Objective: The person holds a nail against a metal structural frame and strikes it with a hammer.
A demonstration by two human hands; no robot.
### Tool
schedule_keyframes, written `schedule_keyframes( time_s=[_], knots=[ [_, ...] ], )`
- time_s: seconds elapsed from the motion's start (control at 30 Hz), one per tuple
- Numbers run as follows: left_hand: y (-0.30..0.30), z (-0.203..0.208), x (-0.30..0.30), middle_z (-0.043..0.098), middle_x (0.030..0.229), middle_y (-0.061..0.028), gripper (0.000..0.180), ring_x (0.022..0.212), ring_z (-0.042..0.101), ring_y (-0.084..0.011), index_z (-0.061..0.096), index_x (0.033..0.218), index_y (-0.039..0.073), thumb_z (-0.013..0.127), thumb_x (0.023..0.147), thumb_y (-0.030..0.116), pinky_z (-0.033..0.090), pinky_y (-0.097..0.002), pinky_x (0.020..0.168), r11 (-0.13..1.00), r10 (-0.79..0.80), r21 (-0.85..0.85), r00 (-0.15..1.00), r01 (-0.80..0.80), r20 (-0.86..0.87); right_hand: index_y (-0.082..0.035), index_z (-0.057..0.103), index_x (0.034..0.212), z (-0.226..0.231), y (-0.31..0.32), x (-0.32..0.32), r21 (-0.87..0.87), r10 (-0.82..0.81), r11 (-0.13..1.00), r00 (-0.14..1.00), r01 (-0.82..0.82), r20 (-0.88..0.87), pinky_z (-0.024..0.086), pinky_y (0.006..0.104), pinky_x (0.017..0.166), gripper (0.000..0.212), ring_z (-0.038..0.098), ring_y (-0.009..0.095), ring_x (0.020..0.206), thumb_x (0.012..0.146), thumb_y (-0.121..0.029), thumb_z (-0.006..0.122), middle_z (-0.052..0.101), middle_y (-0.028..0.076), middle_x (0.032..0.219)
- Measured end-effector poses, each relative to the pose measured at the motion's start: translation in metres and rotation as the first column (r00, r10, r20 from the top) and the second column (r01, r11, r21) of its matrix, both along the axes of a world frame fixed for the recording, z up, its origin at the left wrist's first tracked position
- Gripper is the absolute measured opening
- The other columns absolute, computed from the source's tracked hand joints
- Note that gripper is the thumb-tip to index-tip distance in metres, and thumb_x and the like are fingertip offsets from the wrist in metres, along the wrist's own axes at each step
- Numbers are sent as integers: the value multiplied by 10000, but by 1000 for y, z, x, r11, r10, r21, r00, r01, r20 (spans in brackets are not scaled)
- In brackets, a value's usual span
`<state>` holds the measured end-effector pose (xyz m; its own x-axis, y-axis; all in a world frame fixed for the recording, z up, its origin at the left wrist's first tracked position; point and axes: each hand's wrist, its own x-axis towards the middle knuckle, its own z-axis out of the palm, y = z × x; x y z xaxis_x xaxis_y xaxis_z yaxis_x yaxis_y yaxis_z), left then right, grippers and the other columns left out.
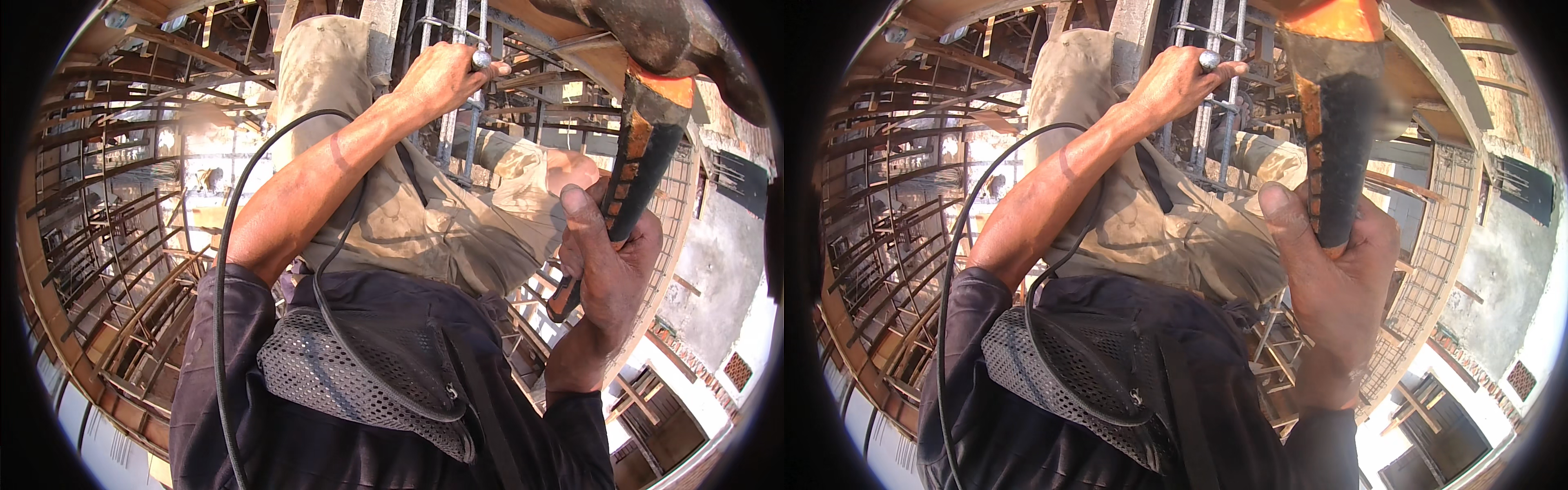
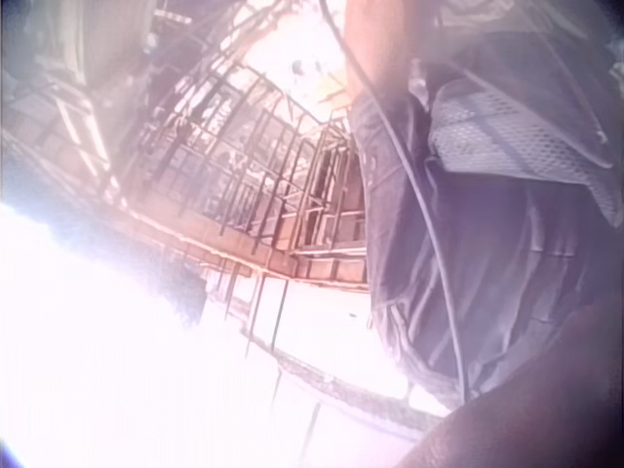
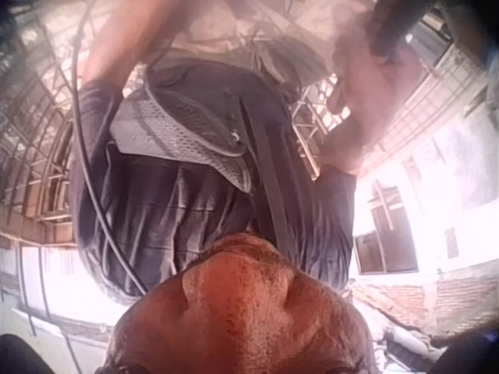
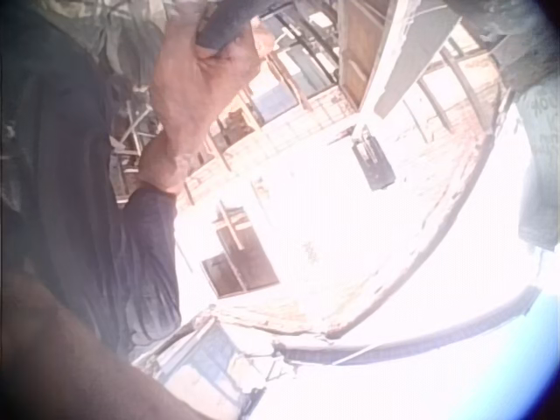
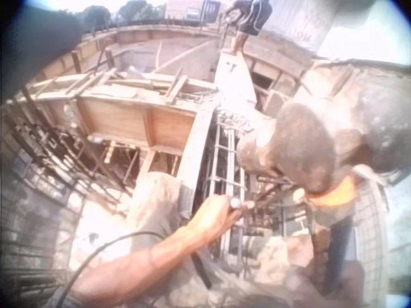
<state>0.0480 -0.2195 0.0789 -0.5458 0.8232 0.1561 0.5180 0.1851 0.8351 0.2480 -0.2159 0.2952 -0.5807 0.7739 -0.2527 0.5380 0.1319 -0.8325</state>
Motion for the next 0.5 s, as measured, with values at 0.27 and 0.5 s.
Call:
schedule_keyframes(
  time_s=[0.27, 0.5],
  knots=[
    [-2, 3, -6, 580, 617, -173, 431, 585, 538, -361, 735, 928, 29, 624, 968, 444, 463, -468, 626, 993, -88, -70, 994, 93, 71, -45, 595, 705, -5, -4, 2, -8, 24, 1000, 1000, -24, 15, 297, 230, 568, 264, 391, 37, 641, 879, -136, 772, 470, -70, 638],
    [-3, -10, -10, 621, 646, -212, 501, 655, 637, -399, 696, 905, -1, 615, 953, 491, 501, -472, 646, 991, -130, 31, 992, 130, -5, -14, 611, 752, -55, 13, -1, 73, 174, 977, 951, -199, 257, 358, 305, 565, 262, 419, 125, 592, 916, -207, 678, 477, 7, 593]
  ],
)
